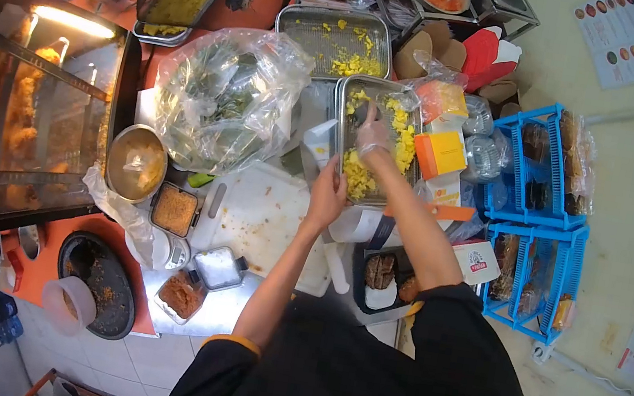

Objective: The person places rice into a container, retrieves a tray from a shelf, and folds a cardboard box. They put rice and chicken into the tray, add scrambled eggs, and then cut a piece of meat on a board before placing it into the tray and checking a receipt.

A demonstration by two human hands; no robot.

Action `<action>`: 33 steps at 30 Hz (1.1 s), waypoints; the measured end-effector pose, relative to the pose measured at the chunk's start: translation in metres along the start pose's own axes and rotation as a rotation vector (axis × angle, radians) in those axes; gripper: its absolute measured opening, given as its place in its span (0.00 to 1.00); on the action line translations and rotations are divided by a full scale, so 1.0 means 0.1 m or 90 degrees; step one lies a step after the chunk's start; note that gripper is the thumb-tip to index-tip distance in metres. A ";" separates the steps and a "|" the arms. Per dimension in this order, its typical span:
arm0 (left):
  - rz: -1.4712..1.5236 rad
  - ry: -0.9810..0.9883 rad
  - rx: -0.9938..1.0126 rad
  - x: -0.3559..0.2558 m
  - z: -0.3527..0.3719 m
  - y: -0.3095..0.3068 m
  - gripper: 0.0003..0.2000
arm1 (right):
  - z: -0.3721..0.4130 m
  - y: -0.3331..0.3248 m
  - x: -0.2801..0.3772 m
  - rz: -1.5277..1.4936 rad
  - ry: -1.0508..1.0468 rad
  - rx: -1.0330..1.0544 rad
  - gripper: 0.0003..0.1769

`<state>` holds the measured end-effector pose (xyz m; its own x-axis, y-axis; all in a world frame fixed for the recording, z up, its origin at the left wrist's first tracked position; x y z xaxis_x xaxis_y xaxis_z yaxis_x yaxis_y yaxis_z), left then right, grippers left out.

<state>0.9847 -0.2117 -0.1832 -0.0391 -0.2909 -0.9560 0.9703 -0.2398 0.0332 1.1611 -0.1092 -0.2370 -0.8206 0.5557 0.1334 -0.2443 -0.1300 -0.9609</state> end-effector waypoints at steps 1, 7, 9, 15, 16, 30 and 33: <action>0.033 -0.029 0.014 0.04 0.00 0.01 0.26 | 0.21 -0.39 0.02 0.026 0.021 0.048 0.48; -0.115 0.286 -0.035 0.17 -0.17 0.05 0.25 | 0.78 -1.14 -0.18 0.399 0.064 0.128 0.48; -0.100 0.243 -0.016 0.16 -0.17 0.11 0.24 | 0.69 -0.95 -0.31 0.304 0.079 0.129 0.47; -0.108 0.143 -0.004 0.15 -0.13 0.15 0.24 | 0.49 0.00 -1.04 0.086 0.084 0.214 0.34; -0.104 0.133 0.005 0.17 -0.15 0.15 0.24 | 0.68 -0.19 -0.89 0.042 0.040 0.228 0.32; 0.165 -0.076 0.120 0.06 -0.17 0.10 0.24 | 1.17 -0.70 -0.31 -0.047 -0.362 0.190 0.40; 0.104 0.013 0.100 0.45 -0.31 0.16 0.24 | 1.14 -0.53 -0.40 -0.038 -0.369 0.134 0.37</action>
<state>1.0062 -0.1998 -0.2351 0.1216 -0.3187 -0.9400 0.9144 -0.3324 0.2310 1.1476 -0.2181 -0.1640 -0.9353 0.0386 0.3517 -0.3462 -0.3040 -0.8875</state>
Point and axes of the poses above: each hand's wrist, its own z-axis away from the middle knuckle, its own y-axis out of the palm, x = y × z, the point moved 3 cm from there along -z, towards the middle knuckle, and after that the axes turned 5 degrees about -x, right-handed, at the moved point
